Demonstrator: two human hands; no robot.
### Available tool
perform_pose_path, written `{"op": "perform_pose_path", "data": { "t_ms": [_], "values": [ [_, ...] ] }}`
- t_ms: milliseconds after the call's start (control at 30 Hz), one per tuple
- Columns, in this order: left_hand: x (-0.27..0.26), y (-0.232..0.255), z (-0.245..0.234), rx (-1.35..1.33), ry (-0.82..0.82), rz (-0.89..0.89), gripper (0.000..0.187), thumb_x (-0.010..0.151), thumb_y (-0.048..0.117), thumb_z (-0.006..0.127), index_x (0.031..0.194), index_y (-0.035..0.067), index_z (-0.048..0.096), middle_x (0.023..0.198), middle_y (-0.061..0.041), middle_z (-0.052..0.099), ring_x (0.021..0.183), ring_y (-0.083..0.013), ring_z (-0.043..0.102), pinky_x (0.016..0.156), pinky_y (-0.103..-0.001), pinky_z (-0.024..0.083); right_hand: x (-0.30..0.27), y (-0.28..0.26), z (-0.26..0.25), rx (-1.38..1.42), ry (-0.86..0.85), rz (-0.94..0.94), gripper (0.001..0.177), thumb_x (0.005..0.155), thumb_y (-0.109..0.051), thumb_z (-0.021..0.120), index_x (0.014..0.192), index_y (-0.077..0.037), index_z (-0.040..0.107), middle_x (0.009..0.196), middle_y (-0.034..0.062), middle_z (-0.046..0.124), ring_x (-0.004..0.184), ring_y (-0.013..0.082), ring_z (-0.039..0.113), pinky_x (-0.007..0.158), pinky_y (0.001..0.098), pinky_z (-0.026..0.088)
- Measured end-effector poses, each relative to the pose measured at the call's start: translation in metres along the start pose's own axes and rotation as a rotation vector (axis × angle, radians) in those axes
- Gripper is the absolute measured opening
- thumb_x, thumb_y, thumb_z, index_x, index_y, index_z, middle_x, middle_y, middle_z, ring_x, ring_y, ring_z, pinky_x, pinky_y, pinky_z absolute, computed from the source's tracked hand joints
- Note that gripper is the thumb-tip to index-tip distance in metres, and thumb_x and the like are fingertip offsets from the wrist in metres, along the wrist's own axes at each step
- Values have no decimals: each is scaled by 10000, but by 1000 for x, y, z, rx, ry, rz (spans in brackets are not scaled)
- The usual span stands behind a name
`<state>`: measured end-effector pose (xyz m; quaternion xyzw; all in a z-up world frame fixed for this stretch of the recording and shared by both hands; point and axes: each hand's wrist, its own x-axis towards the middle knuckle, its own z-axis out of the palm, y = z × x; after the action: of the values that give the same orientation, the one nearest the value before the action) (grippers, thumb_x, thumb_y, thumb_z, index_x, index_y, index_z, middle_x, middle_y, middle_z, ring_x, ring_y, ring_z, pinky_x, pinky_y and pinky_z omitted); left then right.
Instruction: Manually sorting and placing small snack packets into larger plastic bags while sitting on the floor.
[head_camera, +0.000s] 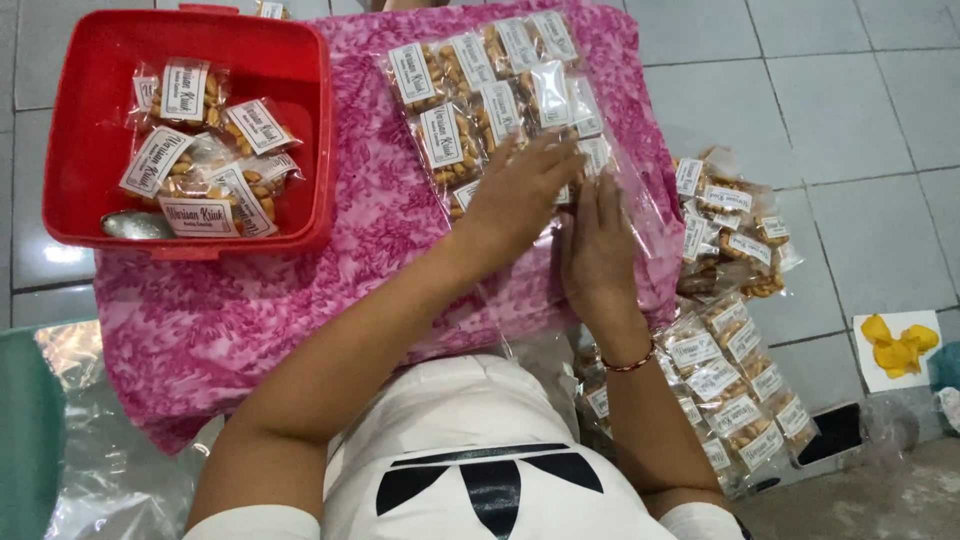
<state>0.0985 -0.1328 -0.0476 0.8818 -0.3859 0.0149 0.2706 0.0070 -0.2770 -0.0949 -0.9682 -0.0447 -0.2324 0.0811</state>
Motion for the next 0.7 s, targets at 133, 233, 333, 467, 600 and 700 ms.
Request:
{"op": "perform_pose_path", "data": {
  "t_ms": [133, 233, 333, 467, 600, 700],
  "values": [
    [-8, -20, 12, 137, -41, 78, 521, 974, 104, 586, 1483, 169, 495, 1545, -81, 483, 1510, -298, 312, 1230, -614, 135, 3, 12, 21, 123, 2, 10, 482, 1045, -140, 545, 1447, 115, 466, 1383, 385, 510, 1218, 584, 549, 1017, 625, 467],
    [-8, -25, 18, 138, -111, 74, 521, 1017, 163, 519, 1534, 174, 451, 1586, -100, 446, 1534, -314, 264, 1228, -622, 96, 10, -3, -2, 104, 16, 4, 488, 1049, -180, 568, 1448, 89, 491, 1399, 350, 532, 1283, 522, 538, 1126, 572, 350],
    [-10, -22, 12, 171, -140, 61, 491, 1038, 215, 466, 1525, 155, 473, 1606, -113, 421, 1537, -310, 251, 1237, -613, 76, 9, 4, 3, 21, -8, 20, 506, 1083, -245, 533, 1513, 13, 467, 1441, 329, 530, 1331, 497, 515, 1136, 578, 308],
    [-12, -20, 12, 198, -127, 74, 488, 1037, 213, 458, 1521, 146, 480, 1601, -119, 428, 1531, -312, 272, 1238, -606, 96, 8, -5, -4, 110, -39, 42, 515, 1085, -246, 511, 1526, 9, 437, 1462, 283, 539, 1371, 471, 483, 1137, 575, 313],
    [-8, -19, 7, 202, -193, 49, 483, 1025, 222, 454, 1498, 140, 497, 1613, -111, 408, 1533, -306, 262, 1243, -605, 71, 8, 1, 3, 62, -31, 37, 526, 1092, -232, 517, 1551, 0, 409, 1461, 333, 504, 1345, 516, 483, 1120, 609, 324],
    [4, -30, 19, 196, -28, 108, 446, 1007, 254, 529, 1432, 121, 555, 1488, -144, 521, 1403, -312, 482, 1177, -614, 269, 10, -3, 1, 30, -88, 86, 562, 1103, -335, 443, 1543, 14, 413, 1515, 319, 452, 1388, 528, 419, 1136, 640, 279]
  ]
}}
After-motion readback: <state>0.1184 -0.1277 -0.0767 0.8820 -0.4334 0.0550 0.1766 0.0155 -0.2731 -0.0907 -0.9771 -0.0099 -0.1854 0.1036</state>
